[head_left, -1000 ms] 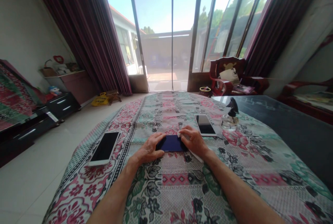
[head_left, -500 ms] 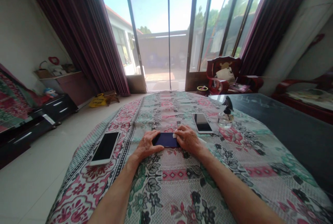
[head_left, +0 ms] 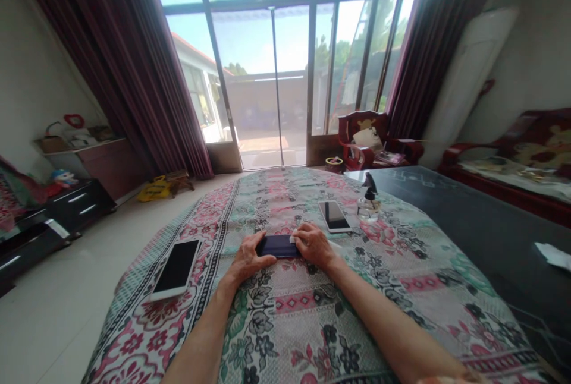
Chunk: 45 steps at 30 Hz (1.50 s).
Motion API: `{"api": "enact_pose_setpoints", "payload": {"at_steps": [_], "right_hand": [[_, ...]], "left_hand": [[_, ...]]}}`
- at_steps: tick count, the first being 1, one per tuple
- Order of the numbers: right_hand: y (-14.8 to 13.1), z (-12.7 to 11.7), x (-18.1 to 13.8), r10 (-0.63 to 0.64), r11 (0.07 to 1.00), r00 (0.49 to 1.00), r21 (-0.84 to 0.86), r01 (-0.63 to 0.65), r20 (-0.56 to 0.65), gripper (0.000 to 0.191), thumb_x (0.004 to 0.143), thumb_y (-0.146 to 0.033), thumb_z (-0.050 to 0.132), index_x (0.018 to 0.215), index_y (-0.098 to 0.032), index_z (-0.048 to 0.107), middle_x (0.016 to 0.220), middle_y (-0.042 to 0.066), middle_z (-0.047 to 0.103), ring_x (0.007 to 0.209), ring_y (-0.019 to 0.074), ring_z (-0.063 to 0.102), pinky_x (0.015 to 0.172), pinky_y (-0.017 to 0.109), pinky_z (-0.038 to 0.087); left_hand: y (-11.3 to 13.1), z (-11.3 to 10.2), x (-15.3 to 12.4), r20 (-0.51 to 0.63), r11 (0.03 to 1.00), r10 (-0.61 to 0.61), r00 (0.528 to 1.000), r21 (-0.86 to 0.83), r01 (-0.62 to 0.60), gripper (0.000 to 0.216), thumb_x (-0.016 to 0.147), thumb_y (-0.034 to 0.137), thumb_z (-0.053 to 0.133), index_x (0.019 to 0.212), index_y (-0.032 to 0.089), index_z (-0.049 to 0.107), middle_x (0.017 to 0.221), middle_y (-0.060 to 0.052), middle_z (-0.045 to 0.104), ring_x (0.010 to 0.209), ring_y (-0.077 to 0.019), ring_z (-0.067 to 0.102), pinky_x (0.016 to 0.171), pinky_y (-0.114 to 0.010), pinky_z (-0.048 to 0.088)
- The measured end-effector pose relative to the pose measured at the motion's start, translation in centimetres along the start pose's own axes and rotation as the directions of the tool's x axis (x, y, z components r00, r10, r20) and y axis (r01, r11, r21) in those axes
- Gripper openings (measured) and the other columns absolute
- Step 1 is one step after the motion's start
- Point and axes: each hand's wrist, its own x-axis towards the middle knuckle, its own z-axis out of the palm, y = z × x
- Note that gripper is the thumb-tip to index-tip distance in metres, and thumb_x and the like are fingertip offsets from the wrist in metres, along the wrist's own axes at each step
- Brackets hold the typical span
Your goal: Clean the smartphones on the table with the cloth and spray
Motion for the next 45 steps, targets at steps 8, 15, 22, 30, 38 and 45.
{"api": "enact_pose_setpoints", "payload": {"at_steps": [8, 15, 22, 30, 38, 45], "right_hand": [[-2.0, -0.7, -3.0, -0.005, 1.000, 1.000, 0.004, 0.005, -0.006, 0.018, 0.084, -0.015, 0.057, 0.088, -0.022, 0.073, 0.090, 0.004, 0.067, 0.089, 0.0173, 0.057, 0.086, 0.030, 0.043], [-2.4, -0.9, -3.1, 0.029, 1.000, 0.999, -0.001, -0.029, 0.019, 0.018, 0.085, -0.016, 0.056, 0.088, -0.022, 0.073, 0.088, 0.003, 0.066, 0.086, 0.0159, 0.058, 0.087, 0.029, 0.043], [-1.9, -0.4, 0.1, 0.123, 0.989, 0.991, -0.090, -0.117, 0.056, 0.019, 0.085, -0.015, 0.055, 0.087, -0.021, 0.073, 0.088, 0.003, 0.067, 0.087, 0.0159, 0.059, 0.090, 0.028, 0.041], [-5.1, 0.0, 0.0, 0.119, 0.981, 0.985, -0.165, -0.098, 0.121, 0.023, 0.088, -0.021, 0.051, 0.075, -0.021, 0.070, 0.089, 0.006, 0.065, 0.088, 0.0198, 0.056, 0.082, 0.030, 0.041], [-6.7, 0.2, -0.7, 0.052, 0.990, 0.980, -0.142, -0.024, 0.192, 0.021, 0.087, -0.020, 0.053, 0.073, -0.021, 0.069, 0.085, 0.004, 0.064, 0.084, 0.0179, 0.054, 0.080, 0.028, 0.040], [-4.8, 0.1, 0.7, 0.106, 0.982, 0.987, -0.169, -0.084, 0.122, 0.024, 0.093, -0.021, 0.048, 0.081, -0.023, 0.069, 0.091, 0.005, 0.066, 0.087, 0.0190, 0.056, 0.083, 0.029, 0.040]], "left_hand": [[0.1, 0.0, 0.0, -0.002, 0.999, -0.017, 1.000, -0.033, 0.017, 0.075, 0.062, 0.038, 0.076, 0.129, 0.012, 0.055, 0.130, -0.014, 0.057, 0.124, -0.0307, 0.048, 0.106, -0.041, 0.037], [0.3, -0.1, 0.0, -0.003, 0.999, -0.027, 1.000, -0.024, 0.027, 0.077, 0.060, 0.037, 0.077, 0.130, 0.011, 0.054, 0.131, -0.015, 0.057, 0.124, -0.0310, 0.049, 0.105, -0.039, 0.038], [0.3, 0.0, 0.0, -0.003, 0.998, -0.042, 0.999, -0.057, 0.042, 0.078, 0.061, 0.037, 0.077, 0.131, 0.014, 0.054, 0.128, -0.013, 0.059, 0.122, -0.0304, 0.051, 0.105, -0.040, 0.037], [0.1, 0.2, 0.1, -0.005, 0.999, -0.023, 1.000, -0.026, 0.023, 0.081, 0.061, 0.038, 0.078, 0.133, 0.010, 0.051, 0.128, -0.015, 0.058, 0.121, -0.0296, 0.050, 0.104, -0.038, 0.039], [-0.1, -0.9, -0.2, 0.093, 0.996, 0.008, 0.996, -0.092, 0.001, 0.082, 0.063, 0.026, 0.073, 0.138, 0.010, 0.044, 0.135, -0.016, 0.052, 0.126, -0.0289, 0.046, 0.108, -0.039, 0.035], [-0.9, -1.2, -0.1, 0.137, 0.994, 0.016, 0.990, -0.112, -0.001, 0.082, 0.064, 0.022, 0.069, 0.141, 0.016, 0.041, 0.139, -0.012, 0.049, 0.130, -0.0270, 0.042, 0.111, -0.040, 0.032]]}}
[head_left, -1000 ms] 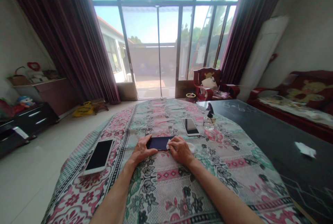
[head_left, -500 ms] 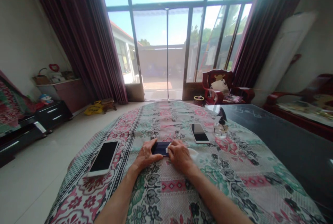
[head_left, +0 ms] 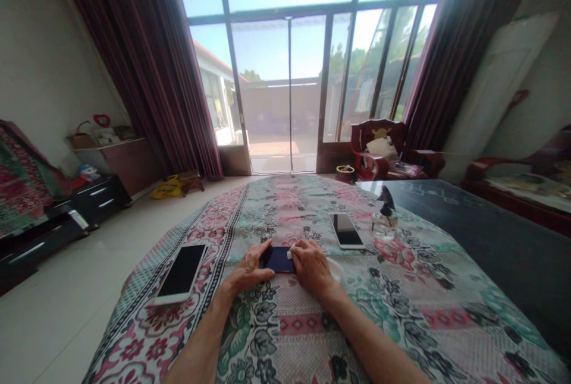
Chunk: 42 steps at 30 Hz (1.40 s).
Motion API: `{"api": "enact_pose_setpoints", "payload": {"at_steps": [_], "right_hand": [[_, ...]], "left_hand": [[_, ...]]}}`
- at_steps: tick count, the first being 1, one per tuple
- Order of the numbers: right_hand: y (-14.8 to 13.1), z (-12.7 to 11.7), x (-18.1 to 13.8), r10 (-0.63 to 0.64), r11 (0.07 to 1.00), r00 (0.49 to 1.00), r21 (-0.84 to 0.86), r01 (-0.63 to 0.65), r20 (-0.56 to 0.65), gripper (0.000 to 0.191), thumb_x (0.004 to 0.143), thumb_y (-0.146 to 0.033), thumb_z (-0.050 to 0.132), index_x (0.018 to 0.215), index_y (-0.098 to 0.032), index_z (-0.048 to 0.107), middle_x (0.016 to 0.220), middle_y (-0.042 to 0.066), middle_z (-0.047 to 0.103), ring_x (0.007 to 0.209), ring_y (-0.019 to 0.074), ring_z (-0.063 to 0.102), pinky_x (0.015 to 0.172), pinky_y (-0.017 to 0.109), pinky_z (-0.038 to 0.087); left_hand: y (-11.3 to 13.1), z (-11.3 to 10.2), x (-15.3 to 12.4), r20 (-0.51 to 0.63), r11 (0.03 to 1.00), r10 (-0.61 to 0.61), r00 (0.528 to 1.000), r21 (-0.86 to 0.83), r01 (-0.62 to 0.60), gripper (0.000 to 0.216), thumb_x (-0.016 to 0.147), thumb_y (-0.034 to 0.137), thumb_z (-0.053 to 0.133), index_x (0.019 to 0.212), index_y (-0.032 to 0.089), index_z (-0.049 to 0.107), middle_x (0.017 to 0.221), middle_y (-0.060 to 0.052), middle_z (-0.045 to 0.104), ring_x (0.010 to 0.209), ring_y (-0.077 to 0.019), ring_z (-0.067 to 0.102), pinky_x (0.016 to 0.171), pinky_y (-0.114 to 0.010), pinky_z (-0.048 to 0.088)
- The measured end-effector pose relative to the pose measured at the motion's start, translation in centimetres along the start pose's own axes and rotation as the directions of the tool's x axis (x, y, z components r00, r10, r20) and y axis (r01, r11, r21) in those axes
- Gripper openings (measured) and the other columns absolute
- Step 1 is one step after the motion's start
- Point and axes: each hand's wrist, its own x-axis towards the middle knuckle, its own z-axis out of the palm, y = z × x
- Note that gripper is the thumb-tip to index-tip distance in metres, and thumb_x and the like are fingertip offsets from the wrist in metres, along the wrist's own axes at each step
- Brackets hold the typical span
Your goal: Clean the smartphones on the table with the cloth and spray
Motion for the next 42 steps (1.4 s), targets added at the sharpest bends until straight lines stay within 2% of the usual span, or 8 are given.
{"api": "enact_pose_setpoints", "payload": {"at_steps": [7, 11, 15, 19, 22, 31, 42], "right_hand": [[0.9, 0.1, 0.6, -0.005, 1.000, 1.000, -0.003, 0.005, -0.003, 0.025, 0.092, -0.021, 0.048, 0.081, -0.023, 0.070, 0.089, 0.005, 0.066, 0.086, 0.0195, 0.057, 0.083, 0.030, 0.040], [0.1, 0.2, -0.1, -0.043, 0.998, 0.999, 0.044, 0.042, 0.016, 0.020, 0.089, -0.019, 0.052, 0.082, -0.022, 0.071, 0.088, 0.005, 0.065, 0.089, 0.0191, 0.056, 0.085, 0.029, 0.040], [-1.1, 0.7, -1.0, -0.097, 0.993, 0.995, 0.066, 0.095, 0.021, 0.015, 0.083, -0.018, 0.056, 0.075, -0.021, 0.068, 0.083, 0.004, 0.063, 0.086, 0.0181, 0.056, 0.085, 0.028, 0.040], [-1.7, 1.0, -1.3, -0.121, 0.989, 0.993, 0.086, 0.119, 0.014, 0.016, 0.083, -0.017, 0.055, 0.074, -0.021, 0.067, 0.083, 0.003, 0.063, 0.083, 0.0171, 0.056, 0.084, 0.028, 0.040], [-1.3, 0.9, -0.6, -0.107, 0.992, 0.994, 0.074, 0.106, 0.002, 0.018, 0.087, -0.018, 0.052, 0.082, -0.022, 0.069, 0.088, 0.004, 0.064, 0.087, 0.0177, 0.056, 0.085, 0.029, 0.040], [-0.5, 1.3, 2.5, -0.065, 0.998, 0.997, 0.000, 0.065, 0.031, 0.024, 0.091, -0.017, 0.048, 0.085, -0.021, 0.071, 0.090, 0.006, 0.067, 0.088, 0.0196, 0.058, 0.089, 0.031, 0.039], [-1.1, -0.1, -1.4, -0.218, 0.972, 0.973, 0.105, 0.210, 0.069, 0.021, 0.088, -0.014, 0.050, 0.086, -0.022, 0.069, 0.088, 0.004, 0.063, 0.087, 0.0178, 0.055, 0.088, 0.031, 0.039]], "left_hand": [[0.6, 0.0, 0.0, 0.006, 1.000, -0.022, 1.000, -0.021, 0.022, 0.084, 0.063, 0.024, 0.073, 0.141, 0.021, 0.042, 0.134, -0.009, 0.054, 0.124, -0.0277, 0.048, 0.108, -0.040, 0.035], [0.9, 0.0, 0.0, 0.004, 1.000, -0.023, 1.000, -0.019, 0.024, 0.084, 0.062, 0.025, 0.074, 0.140, 0.020, 0.044, 0.132, -0.009, 0.056, 0.124, -0.0286, 0.048, 0.108, -0.040, 0.035], [0.7, 0.0, 0.1, 0.018, 1.000, -0.006, 1.000, -0.001, 0.006, 0.085, 0.062, 0.026, 0.074, 0.140, 0.019, 0.043, 0.133, -0.010, 0.055, 0.124, -0.0281, 0.047, 0.109, -0.041, 0.034], [0.4, 0.1, 0.2, 0.016, 1.000, 0.002, 1.000, -0.010, -0.002, 0.086, 0.061, 0.026, 0.074, 0.141, 0.020, 0.042, 0.133, -0.009, 0.055, 0.123, -0.0283, 0.048, 0.108, -0.041, 0.035], [0.2, 0.1, 0.2, 0.020, 1.000, -0.008, 1.000, -0.026, 0.009, 0.087, 0.060, 0.025, 0.074, 0.141, 0.020, 0.042, 0.133, -0.009, 0.055, 0.124, -0.0283, 0.048, 0.108, -0.040, 0.035], [0.7, 0.1, 0.1, 0.016, 0.998, -0.027, 1.000, -0.054, 0.028, 0.092, 0.060, 0.023, 0.075, 0.144, 0.018, 0.037, 0.131, -0.009, 0.057, 0.125, -0.0282, 0.046, 0.109, -0.040, 0.033], [0.8, 0.1, 0.1, 0.008, 0.998, -0.020, 1.000, -0.067, 0.020, 0.092, 0.060, 0.024, 0.077, 0.143, 0.018, 0.038, 0.130, -0.010, 0.057, 0.123, -0.0273, 0.048, 0.108, -0.039, 0.034]]}}
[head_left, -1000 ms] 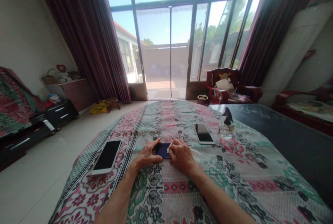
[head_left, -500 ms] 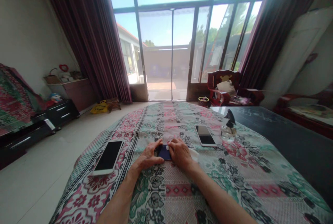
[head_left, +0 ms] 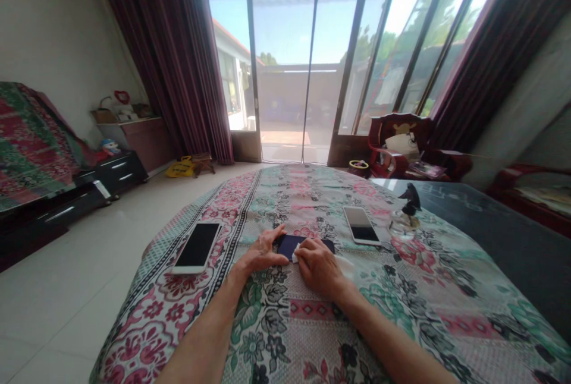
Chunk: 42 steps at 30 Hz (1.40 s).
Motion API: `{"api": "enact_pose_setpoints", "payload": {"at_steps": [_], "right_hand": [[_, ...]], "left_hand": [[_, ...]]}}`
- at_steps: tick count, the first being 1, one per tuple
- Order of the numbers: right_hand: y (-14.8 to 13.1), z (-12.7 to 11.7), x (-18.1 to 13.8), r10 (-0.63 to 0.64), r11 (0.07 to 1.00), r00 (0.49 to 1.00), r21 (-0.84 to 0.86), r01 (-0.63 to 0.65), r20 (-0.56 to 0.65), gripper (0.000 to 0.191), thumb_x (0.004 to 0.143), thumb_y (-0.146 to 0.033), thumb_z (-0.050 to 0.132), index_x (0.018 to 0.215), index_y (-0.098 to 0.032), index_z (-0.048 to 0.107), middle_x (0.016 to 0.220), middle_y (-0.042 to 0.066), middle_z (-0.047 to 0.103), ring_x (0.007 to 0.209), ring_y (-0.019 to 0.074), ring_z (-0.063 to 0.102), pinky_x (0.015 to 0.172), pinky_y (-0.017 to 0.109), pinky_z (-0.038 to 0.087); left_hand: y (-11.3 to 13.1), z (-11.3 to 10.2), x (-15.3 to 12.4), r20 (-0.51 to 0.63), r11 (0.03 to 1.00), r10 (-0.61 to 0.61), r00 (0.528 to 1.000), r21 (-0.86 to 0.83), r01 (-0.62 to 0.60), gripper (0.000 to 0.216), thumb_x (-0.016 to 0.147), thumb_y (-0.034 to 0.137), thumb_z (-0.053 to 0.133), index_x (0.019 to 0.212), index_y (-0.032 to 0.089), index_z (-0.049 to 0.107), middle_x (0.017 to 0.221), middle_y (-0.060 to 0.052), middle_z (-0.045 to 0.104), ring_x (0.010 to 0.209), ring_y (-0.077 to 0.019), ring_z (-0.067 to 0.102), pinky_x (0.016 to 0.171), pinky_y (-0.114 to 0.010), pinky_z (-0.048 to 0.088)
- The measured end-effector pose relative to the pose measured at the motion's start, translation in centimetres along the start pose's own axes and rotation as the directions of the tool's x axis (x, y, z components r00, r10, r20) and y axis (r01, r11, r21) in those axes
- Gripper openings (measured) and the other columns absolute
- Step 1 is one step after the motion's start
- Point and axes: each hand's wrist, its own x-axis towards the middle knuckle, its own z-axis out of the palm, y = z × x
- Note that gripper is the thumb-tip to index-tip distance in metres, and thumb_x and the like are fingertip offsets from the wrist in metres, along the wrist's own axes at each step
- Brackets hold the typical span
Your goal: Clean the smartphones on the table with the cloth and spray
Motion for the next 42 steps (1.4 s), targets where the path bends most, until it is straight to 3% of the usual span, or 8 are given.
{"api": "enact_pose_setpoints", "payload": {"at_steps": [8, 13, 22, 28, 35, 42], "right_hand": [[0.3, 0.4, 2.4, 0.054, 0.997, 0.997, -0.055, -0.052, 0.045, 0.025, 0.091, -0.019, 0.049, 0.078, -0.020, 0.069, 0.088, 0.005, 0.063, 0.088, 0.0169, 0.056, 0.088, 0.028, 0.038], [0.7, 1.6, 4.3, 0.099, 0.992, 0.994, -0.081, -0.096, 0.036, 0.025, 0.093, -0.021, 0.046, 0.088, -0.022, 0.071, 0.090, 0.005, 0.064, 0.089, 0.0176, 0.057, 0.097, 0.031, 0.033], [0.6, 1.8, 3.7, 0.114, 0.991, 0.993, -0.065, -0.114, -0.011, 0.025, 0.094, -0.022, 0.046, 0.089, -0.021, 0.070, 0.095, 0.005, 0.064, 0.095, 0.0178, 0.055, 0.094, 0.028, 0.034], [0.8, 2.2, 3.7, 0.099, 0.992, 0.994, -0.074, -0.101, -0.038, 0.026, 0.094, -0.021, 0.045, 0.085, -0.021, 0.068, 0.092, 0.004, 0.062, 0.093, 0.0166, 0.055, 0.092, 0.027, 0.034], [0.8, 2.2, 3.7, 0.105, 0.992, 0.993, -0.067, -0.108, -0.052, 0.025, 0.093, -0.020, 0.045, 0.084, -0.021, 0.068, 0.091, 0.004, 0.062, 0.091, 0.0171, 0.055, 0.091, 0.028, 0.035], [-0.7, 2.0, 3.3, 0.084, 0.996, 0.996, -0.025, -0.084, -0.035, 0.017, 0.086, -0.018, 0.053, 0.080, -0.020, 0.068, 0.087, 0.004, 0.061, 0.088, 0.0172, 0.054, 0.082, 0.026, 0.038]], "left_hand": [[-0.5, 0.0, 0.1, 0.018, 1.000, 0.003, 1.000, 0.018, -0.003, 0.096, 0.058, 0.028, 0.079, 0.143, 0.019, 0.036, 0.131, -0.009, 0.055, 0.123, -0.0276, 0.048, 0.107, -0.039, 0.035], [-0.4, -0.1, 0.0, 0.028, 0.999, 0.001, 1.000, 0.041, -0.002, 0.095, 0.060, 0.029, 0.077, 0.144, 0.020, 0.035, 0.132, -0.007, 0.055, 0.125, -0.0272, 0.046, 0.109, -0.039, 0.033], [-1.1, -0.9, -0.1, 0.080, 0.998, 0.037, 0.996, 0.045, -0.041, 0.091, 0.063, 0.025, 0.074, 0.144, 0.020, 0.034, 0.139, -0.009, 0.048, 0.130, -0.0267, 0.041, 0.112, -0.040, 0.030], [-1.6, -1.1, -0.3, 0.062, 0.970, -0.011, 0.998, 0.245, -0.005, 0.079, 0.061, 0.037, 0.079, 0.133, 0.021, 0.051, 0.150, -0.010, 0.033, 0.142, -0.0347, 0.017, 0.116, -0.049, 0.017], [-1.6, -1.5, 0.1, 0.166, 0.961, -0.082, 0.983, 0.274, 0.034, 0.084, 0.062, 0.037, 0.077, 0.138, 0.023, 0.045, 0.154, -0.010, 0.027, 0.144, -0.0355, 0.010, 0.115, -0.051, 0.018], [-2.2, -1.4, 0.2, 0.154, 0.967, -0.063, 0.986, 0.253, 0.022, 0.084, 0.062, 0.040, 0.079, 0.137, 0.022, 0.046, 0.153, -0.012, 0.027, 0.144, -0.0346, 0.011, 0.115, -0.049, 0.018]]}}
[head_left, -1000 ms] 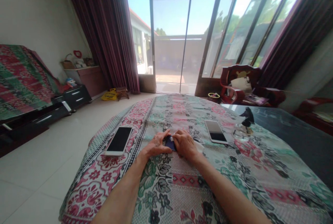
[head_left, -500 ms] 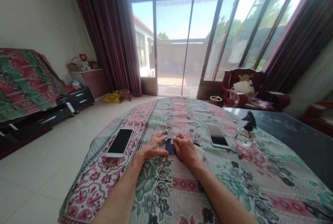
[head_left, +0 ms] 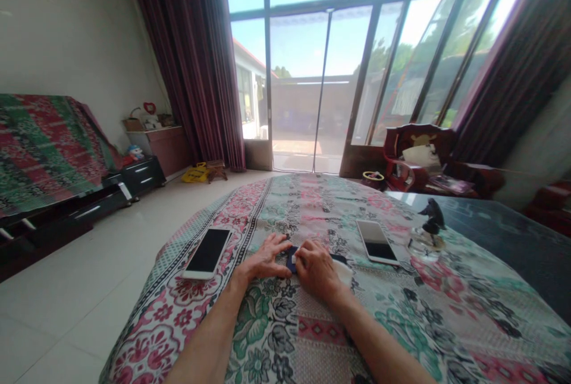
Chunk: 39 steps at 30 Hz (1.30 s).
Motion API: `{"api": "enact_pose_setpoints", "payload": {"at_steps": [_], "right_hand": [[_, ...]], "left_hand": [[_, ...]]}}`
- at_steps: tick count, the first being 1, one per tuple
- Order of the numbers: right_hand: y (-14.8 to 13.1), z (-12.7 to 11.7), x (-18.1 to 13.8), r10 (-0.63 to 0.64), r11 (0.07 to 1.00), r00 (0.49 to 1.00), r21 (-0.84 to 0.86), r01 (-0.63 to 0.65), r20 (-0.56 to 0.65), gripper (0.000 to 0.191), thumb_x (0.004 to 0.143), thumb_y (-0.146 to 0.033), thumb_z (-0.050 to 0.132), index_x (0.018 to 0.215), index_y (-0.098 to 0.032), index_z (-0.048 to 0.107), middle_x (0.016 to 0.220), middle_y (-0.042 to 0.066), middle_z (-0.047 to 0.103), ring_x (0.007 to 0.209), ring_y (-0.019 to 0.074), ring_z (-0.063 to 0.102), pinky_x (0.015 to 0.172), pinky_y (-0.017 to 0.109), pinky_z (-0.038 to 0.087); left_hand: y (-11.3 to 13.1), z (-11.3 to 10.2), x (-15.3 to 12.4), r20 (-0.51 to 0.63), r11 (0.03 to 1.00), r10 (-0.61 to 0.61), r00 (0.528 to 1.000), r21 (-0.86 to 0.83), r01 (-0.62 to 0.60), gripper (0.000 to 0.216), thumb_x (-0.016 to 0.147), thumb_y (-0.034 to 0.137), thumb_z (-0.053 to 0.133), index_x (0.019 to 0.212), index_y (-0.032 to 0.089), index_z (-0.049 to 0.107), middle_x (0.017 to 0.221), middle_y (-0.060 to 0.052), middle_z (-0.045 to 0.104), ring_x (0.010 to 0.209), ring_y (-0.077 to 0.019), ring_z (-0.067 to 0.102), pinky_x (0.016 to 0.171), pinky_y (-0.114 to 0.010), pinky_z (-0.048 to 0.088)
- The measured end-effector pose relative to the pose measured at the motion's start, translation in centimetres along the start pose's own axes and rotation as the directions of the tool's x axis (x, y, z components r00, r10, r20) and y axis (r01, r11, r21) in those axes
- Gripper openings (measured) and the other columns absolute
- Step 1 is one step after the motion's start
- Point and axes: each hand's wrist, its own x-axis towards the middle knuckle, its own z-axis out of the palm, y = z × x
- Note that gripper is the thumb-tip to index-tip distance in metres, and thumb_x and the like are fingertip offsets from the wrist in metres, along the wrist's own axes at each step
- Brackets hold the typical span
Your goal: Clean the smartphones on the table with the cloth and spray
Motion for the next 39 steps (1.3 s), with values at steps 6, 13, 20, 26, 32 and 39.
{"api": "enact_pose_setpoints", "payload": {"at_steps": [6, 13, 20, 26, 32, 39], "right_hand": [[-1.3, -0.1, -0.4, -0.018, 1.000, 0.999, -0.004, 0.018, 0.041, 0.014, 0.081, -0.015, 0.055, 0.071, -0.019, 0.064, 0.082, 0.003, 0.061, 0.084, 0.0166, 0.054, 0.078, 0.026, 0.038], [-0.4, 0.2, 0.7, 0.034, 0.999, 0.999, -0.018, -0.034, 0.016, 0.021, 0.091, -0.019, 0.048, 0.085, -0.020, 0.068, 0.093, 0.006, 0.062, 0.090, 0.0181, 0.054, 0.084, 0.027, 0.038], [-0.1, 0.5, 2.1, 0.076, 0.997, 0.996, -0.037, -0.074, 0.047, 0.027, 0.093, -0.022, 0.045, 0.081, -0.020, 0.069, 0.093, 0.007, 0.064, 0.091, 0.0194, 0.055, 0.086, 0.029, 0.037], [-1.0, 0.2, 0.6, 0.010, 1.000, 0.999, 0.001, -0.010, 0.038, 0.020, 0.088, -0.017, 0.050, 0.080, -0.020, 0.068, 0.091, 0.005, 0.062, 0.090, 0.0181, 0.054, 0.083, 0.027, 0.038], [-2.2, -0.2, -1.3, -0.040, 0.996, 0.998, 0.087, 0.035, 0.054, 0.015, 0.083, -0.017, 0.056, 0.072, -0.020, 0.065, 0.089, 0.003, 0.061, 0.086, 0.0160, 0.054, 0.079, 0.026, 0.039], [-1.0, 0.1, 0.1, 0.001, 1.000, 0.997, 0.005, -0.001, 0.072, 0.024, 0.092, -0.020, 0.047, 0.081, -0.020, 0.068, 0.091, 0.005, 0.061, 0.088, 0.0168, 0.055, 0.079, 0.026, 0.038]], "left_hand": [[0.4, -0.4, -0.2, 0.031, 1.000, -0.021, 0.999, -0.017, 0.022, 0.081, 0.062, 0.038, 0.077, 0.137, 0.026, 0.047, 0.154, -0.008, 0.027, 0.144, -0.0349, 0.010, 0.116, -0.050, 0.015], [0.8, -0.8, -0.3, 0.056, 0.995, -0.038, 0.998, -0.086, 0.042, 0.083, 0.060, 0.036, 0.078, 0.136, 0.027, 0.048, 0.155, -0.008, 0.025, 0.144, -0.0350, 0.008, 0.116, -0.052, 0.014], [1.0, -1.0, -0.2, 0.065, 0.993, -0.052, 0.997, -0.099, 0.059, 0.085, 0.057, 0.035, 0.081, 0.136, 0.029, 0.049, 0.155, -0.006, 0.025, 0.144, -0.0354, 0.005, 0.115, -0.054, 0.014], [0.7, -0.7, -0.2, 0.049, 0.996, -0.035, 0.998, -0.079, 0.038, 0.083, 0.058, 0.034, 0.082, 0.134, 0.027, 0.050, 0.154, -0.009, 0.026, 0.144, -0.0351, 0.008, 0.116, -0.051, 0.015], [0.9, -0.7, -0.2, 0.030, 0.998, -0.023, 0.999, -0.059, 0.025, 0.075, 0.062, 0.033, 0.079, 0.132, 0.024, 0.053, 0.152, -0.010, 0.030, 0.143, -0.0362, 0.012, 0.116, -0.050, 0.016], [0.9, -0.7, -0.1, 0.043, 0.995, -0.043, 0.998, -0.091, 0.047, 0.083, 0.056, 0.034, 0.082, 0.133, 0.025, 0.052, 0.153, -0.010, 0.027, 0.144, -0.0364, 0.008, 0.116, -0.051, 0.016]]}}
